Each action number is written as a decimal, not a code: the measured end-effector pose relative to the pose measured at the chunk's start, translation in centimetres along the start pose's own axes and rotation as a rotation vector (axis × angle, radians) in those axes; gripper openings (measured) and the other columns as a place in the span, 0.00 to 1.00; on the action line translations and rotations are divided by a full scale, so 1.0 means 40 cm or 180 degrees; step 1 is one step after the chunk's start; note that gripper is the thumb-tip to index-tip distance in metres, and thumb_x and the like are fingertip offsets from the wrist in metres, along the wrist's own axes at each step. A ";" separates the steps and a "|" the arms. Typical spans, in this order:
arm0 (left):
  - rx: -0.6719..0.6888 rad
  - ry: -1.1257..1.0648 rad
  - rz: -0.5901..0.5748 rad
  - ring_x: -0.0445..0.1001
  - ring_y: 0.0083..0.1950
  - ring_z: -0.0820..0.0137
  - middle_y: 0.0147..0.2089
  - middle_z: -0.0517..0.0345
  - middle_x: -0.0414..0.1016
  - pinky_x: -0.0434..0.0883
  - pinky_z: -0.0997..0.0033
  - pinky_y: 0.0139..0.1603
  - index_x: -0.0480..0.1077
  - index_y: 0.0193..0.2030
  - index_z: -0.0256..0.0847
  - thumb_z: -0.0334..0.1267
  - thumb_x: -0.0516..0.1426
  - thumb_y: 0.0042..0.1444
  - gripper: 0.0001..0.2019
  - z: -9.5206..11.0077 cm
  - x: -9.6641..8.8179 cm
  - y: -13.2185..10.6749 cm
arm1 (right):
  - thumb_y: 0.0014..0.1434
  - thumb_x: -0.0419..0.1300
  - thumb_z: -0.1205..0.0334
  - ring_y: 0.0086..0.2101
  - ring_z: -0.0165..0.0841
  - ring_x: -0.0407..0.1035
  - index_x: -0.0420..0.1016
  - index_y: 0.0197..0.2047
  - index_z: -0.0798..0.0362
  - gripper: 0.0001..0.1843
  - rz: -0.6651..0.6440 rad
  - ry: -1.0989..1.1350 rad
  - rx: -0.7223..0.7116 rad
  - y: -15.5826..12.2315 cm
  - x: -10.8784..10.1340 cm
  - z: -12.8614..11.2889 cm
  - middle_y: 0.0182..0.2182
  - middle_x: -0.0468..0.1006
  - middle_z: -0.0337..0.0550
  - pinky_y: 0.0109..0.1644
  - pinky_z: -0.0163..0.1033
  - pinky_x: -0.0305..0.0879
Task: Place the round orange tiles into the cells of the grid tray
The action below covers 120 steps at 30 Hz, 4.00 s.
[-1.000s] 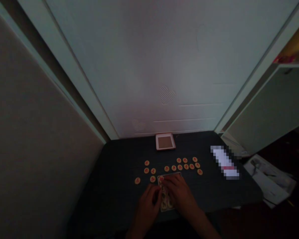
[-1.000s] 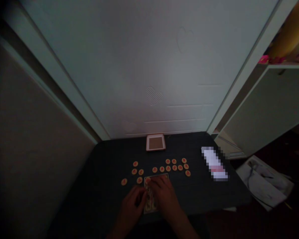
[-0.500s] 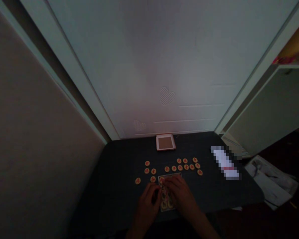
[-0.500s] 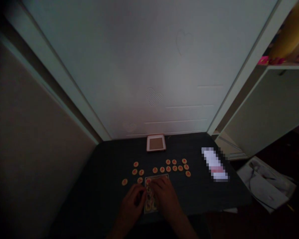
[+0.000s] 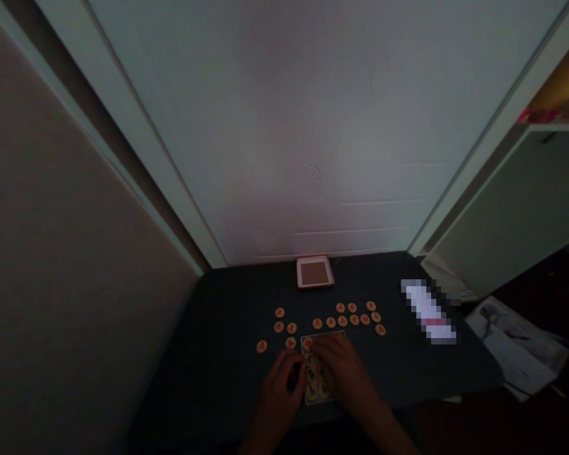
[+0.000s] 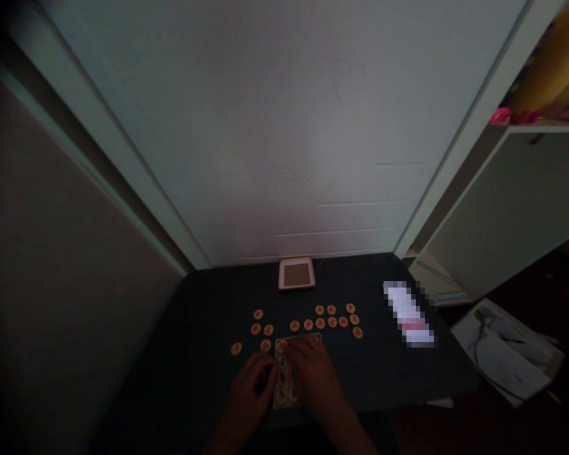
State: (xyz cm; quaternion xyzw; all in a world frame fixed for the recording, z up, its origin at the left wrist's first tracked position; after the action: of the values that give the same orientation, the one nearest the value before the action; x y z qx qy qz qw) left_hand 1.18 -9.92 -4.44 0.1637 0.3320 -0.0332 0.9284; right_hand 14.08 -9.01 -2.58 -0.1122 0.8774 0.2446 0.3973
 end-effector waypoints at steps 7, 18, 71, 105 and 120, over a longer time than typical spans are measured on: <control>-0.0005 -0.0025 0.0004 0.78 0.43 0.67 0.43 0.56 0.76 0.76 0.69 0.47 0.73 0.45 0.45 0.38 0.54 0.66 0.07 -0.012 0.005 0.001 | 0.60 0.56 0.78 0.53 0.41 0.70 0.71 0.60 0.48 0.28 0.0080 -0.0040 0.0023 -0.017 0.013 0.020 0.53 0.79 0.46 0.60 0.52 0.67; -0.0160 -0.0037 0.0006 0.79 0.44 0.66 0.44 0.55 0.78 0.76 0.70 0.46 0.74 0.45 0.47 0.39 0.54 0.66 0.08 -0.026 0.004 -0.001 | 0.60 0.59 0.76 0.51 0.39 0.71 0.72 0.59 0.45 0.26 0.0215 -0.0041 0.0061 -0.002 0.002 0.012 0.52 0.79 0.42 0.57 0.48 0.69; -0.0172 -0.0168 0.0066 0.79 0.41 0.66 0.42 0.56 0.78 0.77 0.70 0.43 0.75 0.42 0.46 0.41 0.55 0.64 0.07 -0.010 -0.012 0.008 | 0.61 0.61 0.74 0.43 0.39 0.74 0.76 0.48 0.48 0.14 0.0364 -0.0085 0.0197 0.027 0.017 0.020 0.42 0.81 0.43 0.51 0.45 0.71; -0.0307 0.0439 -0.0104 0.77 0.40 0.65 0.46 0.56 0.80 0.74 0.64 0.46 0.75 0.48 0.47 0.45 0.55 0.63 0.12 -0.054 -0.144 0.155 | 0.67 0.54 0.50 0.40 0.41 0.79 0.80 0.46 0.49 0.17 0.1370 -0.0196 0.1043 -0.216 -0.205 0.255 0.40 0.84 0.49 0.46 0.47 0.77; -0.0136 0.0985 -0.0853 0.76 0.49 0.63 0.45 0.55 0.81 0.69 0.66 0.51 0.79 0.42 0.48 0.40 0.56 0.64 0.09 -0.063 -0.041 0.217 | 0.69 0.52 0.49 0.40 0.41 0.80 0.79 0.47 0.49 0.18 0.1225 0.0113 0.1191 -0.229 -0.174 0.271 0.40 0.84 0.48 0.45 0.44 0.78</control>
State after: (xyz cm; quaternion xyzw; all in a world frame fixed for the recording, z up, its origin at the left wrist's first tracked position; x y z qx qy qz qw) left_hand -0.15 -0.97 -2.80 0.1014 0.4901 -0.1238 0.8568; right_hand 29.21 -11.22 -6.57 0.1278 0.9193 0.1472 0.3418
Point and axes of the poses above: each hand's wrist, its own y-axis towards the middle knuckle, its own x-axis out of the palm, z = x × y, the point moved 10 cm from there along y, towards the middle knuckle
